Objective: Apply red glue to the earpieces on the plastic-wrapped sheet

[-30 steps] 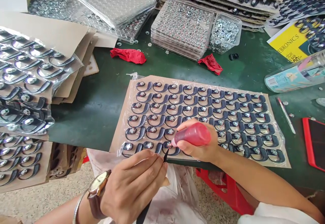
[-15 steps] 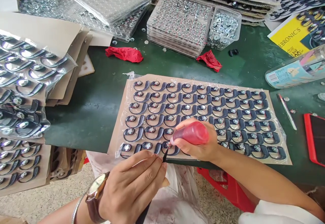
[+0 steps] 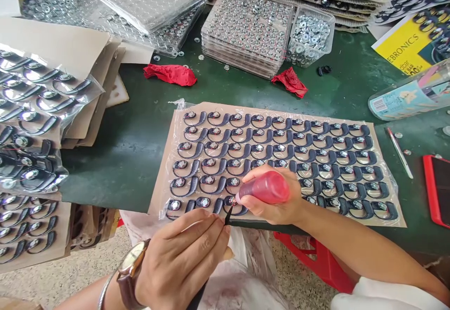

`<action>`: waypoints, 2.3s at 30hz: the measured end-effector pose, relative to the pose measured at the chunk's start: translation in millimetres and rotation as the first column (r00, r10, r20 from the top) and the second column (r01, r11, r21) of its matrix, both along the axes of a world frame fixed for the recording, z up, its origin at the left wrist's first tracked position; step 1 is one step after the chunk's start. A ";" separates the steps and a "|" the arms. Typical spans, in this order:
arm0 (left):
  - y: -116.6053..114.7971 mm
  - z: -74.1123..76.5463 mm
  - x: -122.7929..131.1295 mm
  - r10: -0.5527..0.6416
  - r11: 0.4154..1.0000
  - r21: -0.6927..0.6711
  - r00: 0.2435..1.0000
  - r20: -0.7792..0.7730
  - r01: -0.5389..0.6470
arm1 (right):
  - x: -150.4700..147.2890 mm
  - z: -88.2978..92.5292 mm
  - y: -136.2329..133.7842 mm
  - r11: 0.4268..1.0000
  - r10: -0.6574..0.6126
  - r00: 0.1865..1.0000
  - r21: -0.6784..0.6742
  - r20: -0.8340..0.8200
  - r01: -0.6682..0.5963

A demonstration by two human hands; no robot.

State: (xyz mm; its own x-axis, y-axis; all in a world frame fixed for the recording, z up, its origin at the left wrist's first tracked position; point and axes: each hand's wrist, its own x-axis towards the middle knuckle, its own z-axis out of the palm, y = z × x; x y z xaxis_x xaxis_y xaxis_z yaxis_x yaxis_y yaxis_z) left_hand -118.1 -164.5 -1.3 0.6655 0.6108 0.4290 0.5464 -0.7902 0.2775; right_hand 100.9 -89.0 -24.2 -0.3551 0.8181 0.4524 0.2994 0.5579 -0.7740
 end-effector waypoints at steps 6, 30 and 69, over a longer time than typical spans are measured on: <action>-2.0 -1.1 -2.1 -0.004 1.000 -0.028 1.000 0.003 0.004 | 0.7 0.3 -1.4 0.997 -0.027 0.999 -0.070 -0.038 0.025; 2.3 0.4 -0.9 -0.010 0.998 -0.066 0.999 0.034 0.013 | 0.0 -2.1 -2.2 0.962 -0.068 0.996 -0.267 -0.054 0.051; 31.6 12.8 1.9 0.055 0.969 -0.244 0.955 0.291 0.019 | 31.4 45.5 16.3 0.845 -0.018 0.981 -0.527 -0.194 -0.089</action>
State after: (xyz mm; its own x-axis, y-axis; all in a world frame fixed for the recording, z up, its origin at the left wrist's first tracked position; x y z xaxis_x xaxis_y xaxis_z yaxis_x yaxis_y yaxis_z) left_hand -116.1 -132.9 11.5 0.5205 0.7311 0.4411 0.4250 -0.6699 0.6088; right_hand 132.3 -72.7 21.4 -0.3428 0.9394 0.0118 0.1102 0.0527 -0.9925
